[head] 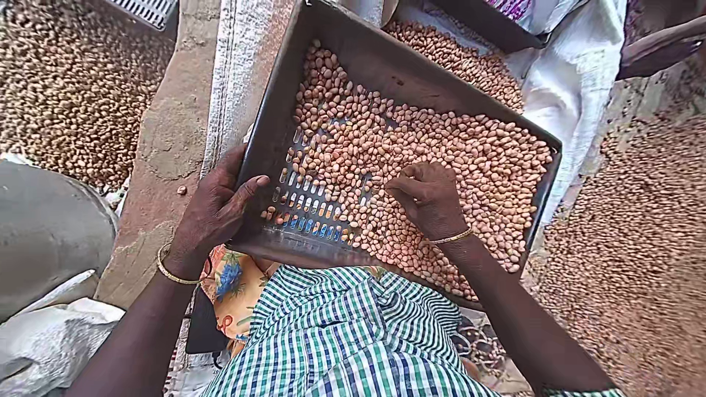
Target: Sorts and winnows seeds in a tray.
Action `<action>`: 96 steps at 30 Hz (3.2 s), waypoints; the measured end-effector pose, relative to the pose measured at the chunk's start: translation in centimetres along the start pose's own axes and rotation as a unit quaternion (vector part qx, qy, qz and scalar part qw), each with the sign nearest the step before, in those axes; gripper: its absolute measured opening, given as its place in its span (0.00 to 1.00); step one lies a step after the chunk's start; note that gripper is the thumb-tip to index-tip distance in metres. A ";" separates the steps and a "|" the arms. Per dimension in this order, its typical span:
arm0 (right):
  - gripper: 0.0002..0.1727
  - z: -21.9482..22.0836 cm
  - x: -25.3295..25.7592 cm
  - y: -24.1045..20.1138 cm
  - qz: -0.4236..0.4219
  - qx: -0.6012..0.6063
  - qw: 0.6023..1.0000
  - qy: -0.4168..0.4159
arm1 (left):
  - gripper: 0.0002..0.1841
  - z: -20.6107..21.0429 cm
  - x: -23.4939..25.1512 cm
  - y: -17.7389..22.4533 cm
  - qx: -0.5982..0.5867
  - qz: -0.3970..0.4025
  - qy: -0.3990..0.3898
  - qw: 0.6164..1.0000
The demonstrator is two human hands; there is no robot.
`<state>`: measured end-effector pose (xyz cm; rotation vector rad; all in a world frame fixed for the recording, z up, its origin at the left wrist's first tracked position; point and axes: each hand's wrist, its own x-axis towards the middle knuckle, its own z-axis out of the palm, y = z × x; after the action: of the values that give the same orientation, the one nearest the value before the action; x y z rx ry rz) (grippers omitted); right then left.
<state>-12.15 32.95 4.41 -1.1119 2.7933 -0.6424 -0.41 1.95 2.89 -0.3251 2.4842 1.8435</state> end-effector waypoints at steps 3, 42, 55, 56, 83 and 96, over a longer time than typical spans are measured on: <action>0.06 1.9 0.7 -1.5 0.031 -0.066 0.996 -0.054 | 0.24 0.0 0.0 0.1 -0.009 -0.002 0.001 1.000; 0.09 3.0 1.2 -2.3 0.060 -0.002 0.998 -0.037 | 0.24 0.1 0.0 0.0 -0.009 0.012 0.003 1.000; 0.11 0.8 2.3 0.1 0.166 0.115 0.979 0.013 | 0.23 0.2 0.3 -0.2 -0.006 0.001 0.004 1.000; 0.14 1.3 2.9 0.0 0.151 0.062 0.986 0.019 | 0.23 0.2 0.2 -0.3 0.000 0.000 0.005 1.000; 0.11 0.5 5.3 1.9 0.224 0.520 0.822 0.062 | 0.23 0.2 0.2 -0.4 -0.022 -0.005 0.001 1.000; 0.11 -2.1 10.2 -0.3 0.190 0.015 0.962 -0.197 | 0.23 0.2 0.3 -0.3 -0.016 0.000 0.007 1.000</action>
<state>-19.87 26.66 7.35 -0.5843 2.5298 -0.3716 -0.69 2.04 2.45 -0.3405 2.4659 1.8909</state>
